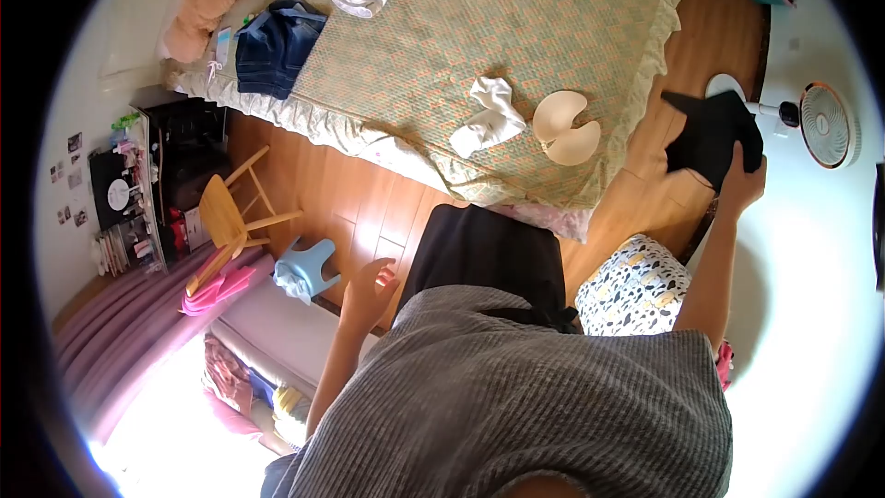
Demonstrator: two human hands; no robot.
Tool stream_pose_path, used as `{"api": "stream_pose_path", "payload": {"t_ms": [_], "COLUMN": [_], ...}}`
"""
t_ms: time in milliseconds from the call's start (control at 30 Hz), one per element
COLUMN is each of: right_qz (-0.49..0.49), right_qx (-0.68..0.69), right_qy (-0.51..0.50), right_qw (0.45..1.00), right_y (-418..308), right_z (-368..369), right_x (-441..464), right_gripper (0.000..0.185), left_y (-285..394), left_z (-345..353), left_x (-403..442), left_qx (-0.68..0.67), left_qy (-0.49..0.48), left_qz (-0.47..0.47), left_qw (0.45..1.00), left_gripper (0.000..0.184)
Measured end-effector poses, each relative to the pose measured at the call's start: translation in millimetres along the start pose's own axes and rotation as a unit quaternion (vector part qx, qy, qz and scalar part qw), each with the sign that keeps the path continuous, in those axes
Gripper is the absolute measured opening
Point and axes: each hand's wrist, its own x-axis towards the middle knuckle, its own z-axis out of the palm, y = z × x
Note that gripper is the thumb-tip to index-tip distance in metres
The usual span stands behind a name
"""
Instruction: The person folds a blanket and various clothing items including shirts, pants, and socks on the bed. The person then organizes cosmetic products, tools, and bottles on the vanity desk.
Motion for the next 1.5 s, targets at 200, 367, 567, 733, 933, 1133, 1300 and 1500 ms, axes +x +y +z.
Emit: {"api": "stream_pose_path", "payload": {"t_ms": [200, 367, 567, 733, 933, 1133, 1300, 1500], "right_qz": [-0.018, 0.148, 0.183, 0.102, 0.125, -0.266, -0.210, -0.230], "right_qx": [0.145, 0.479, 0.138, -0.033, -0.092, -0.032, -0.133, -0.137], "right_qy": [0.057, 0.009, -0.323, -0.442, -0.285, -0.363, -0.311, -0.340], "right_qw": [0.988, 0.865, 0.918, 0.890, 0.946, 0.892, 0.917, 0.901], "right_y": [-56.2, -94.3, 39.5, 37.9, -56.1, -75.3, -105.3, -110.7], "right_z": [38.7, 97.4, 269.1, 298.9, 235.9, 260.6, 279.1, 295.3], "right_x": [22.1, 35.7, -22.7, -172.2, -205.7, -214.7, -246.3, -245.5], "right_gripper": [0.043, 0.052, 0.064, 0.049, 0.037, 0.026, 0.025, 0.011], "left_y": [4.3, -0.7, -12.4, -19.7, -25.0, -30.5, -27.5, -31.9], "left_z": [2.4, -2.2, 1.6, 13.1, 19.3, 25.1, 31.5, 35.7], "left_x": [-6.6, -16.8, -31.8, -44.0, -53.4, -56.4, -64.9, -73.9], "left_qx": [0.007, 0.012, 0.023, -0.002, 0.012, 0.001, -0.021, -0.032], "left_qy": [-0.008, 0.005, -0.002, -0.032, -0.050, -0.045, -0.036, -0.033], "left_qz": [-0.014, -0.054, -0.099, -0.139, -0.153, -0.165, -0.189, -0.205], "left_qw": [1.000, 0.998, 0.995, 0.990, 0.987, 0.985, 0.981, 0.978], "left_gripper": [0.030, 0.031, 0.033, 0.038, 0.040, 0.040, 0.039, 0.039]}}
